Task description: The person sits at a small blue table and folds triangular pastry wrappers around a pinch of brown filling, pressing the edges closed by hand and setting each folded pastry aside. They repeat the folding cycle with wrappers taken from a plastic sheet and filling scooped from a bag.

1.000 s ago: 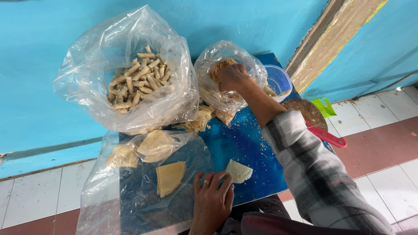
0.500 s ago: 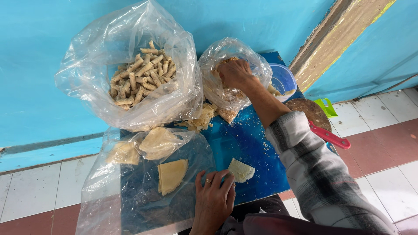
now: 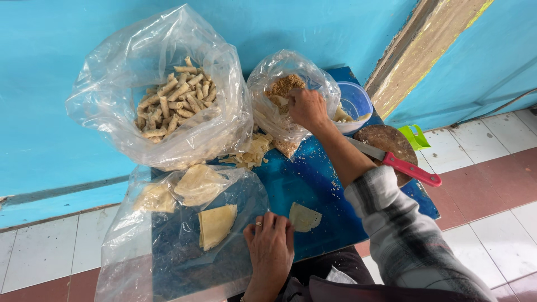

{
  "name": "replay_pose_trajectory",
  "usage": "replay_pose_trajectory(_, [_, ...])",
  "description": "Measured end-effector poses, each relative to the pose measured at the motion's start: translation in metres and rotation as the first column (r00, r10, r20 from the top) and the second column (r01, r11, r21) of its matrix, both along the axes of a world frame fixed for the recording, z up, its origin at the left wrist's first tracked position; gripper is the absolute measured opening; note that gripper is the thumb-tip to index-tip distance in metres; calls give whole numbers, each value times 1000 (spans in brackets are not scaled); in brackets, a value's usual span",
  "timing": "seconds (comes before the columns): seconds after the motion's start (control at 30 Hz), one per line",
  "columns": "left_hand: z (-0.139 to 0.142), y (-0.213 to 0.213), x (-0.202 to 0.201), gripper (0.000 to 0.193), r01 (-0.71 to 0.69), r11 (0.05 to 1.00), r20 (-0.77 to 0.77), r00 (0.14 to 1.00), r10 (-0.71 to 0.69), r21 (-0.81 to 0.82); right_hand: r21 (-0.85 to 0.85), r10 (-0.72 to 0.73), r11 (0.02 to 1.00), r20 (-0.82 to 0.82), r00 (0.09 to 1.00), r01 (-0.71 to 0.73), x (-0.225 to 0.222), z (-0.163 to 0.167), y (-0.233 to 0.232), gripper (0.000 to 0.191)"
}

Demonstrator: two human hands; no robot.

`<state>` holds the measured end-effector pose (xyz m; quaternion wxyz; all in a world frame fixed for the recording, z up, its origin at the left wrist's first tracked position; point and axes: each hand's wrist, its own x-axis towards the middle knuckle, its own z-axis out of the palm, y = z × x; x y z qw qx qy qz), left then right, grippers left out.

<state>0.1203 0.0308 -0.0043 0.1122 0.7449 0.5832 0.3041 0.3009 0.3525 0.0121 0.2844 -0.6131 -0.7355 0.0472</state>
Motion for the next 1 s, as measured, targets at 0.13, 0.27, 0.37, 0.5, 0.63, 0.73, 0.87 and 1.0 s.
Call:
replay_pose_trajectory(0.13, [7,1,1,12,15,998,70,998,-11,-59,287,-14,957,-58,998,30,2,-1,-22,19])
replay_pose_trajectory(0.27, [11,4,1,13,28,991,138,990,-9,-133,291,22,957,-83,996,3,3,-1,-28,16])
replay_pose_trajectory(0.37, [12,4,1,15,24,989,177,984,3,-146,230,-2,973,-93,996,23,4,-2,-30,17])
replay_pose_trajectory(0.5, [7,1,2,15,-1,993,180,983,22,-118,317,7,948,-109,994,28,8,-6,-37,16])
replay_pose_trajectory(0.63, [1,-1,3,16,-31,998,169,985,39,-51,375,40,927,-73,997,-10,13,-9,-42,17])
replay_pose_trajectory(0.73, [-3,-2,3,16,-36,998,152,987,43,-50,285,8,958,-94,996,19,14,-10,-41,19])
replay_pose_trajectory(0.87, [-5,-2,2,15,-34,996,140,989,45,-84,85,-70,991,-328,942,103,19,-4,-44,22])
replay_pose_trajectory(1.0, [-5,-3,1,15,-41,995,149,987,55,-92,-32,-64,998,-512,857,56,35,10,-71,23])
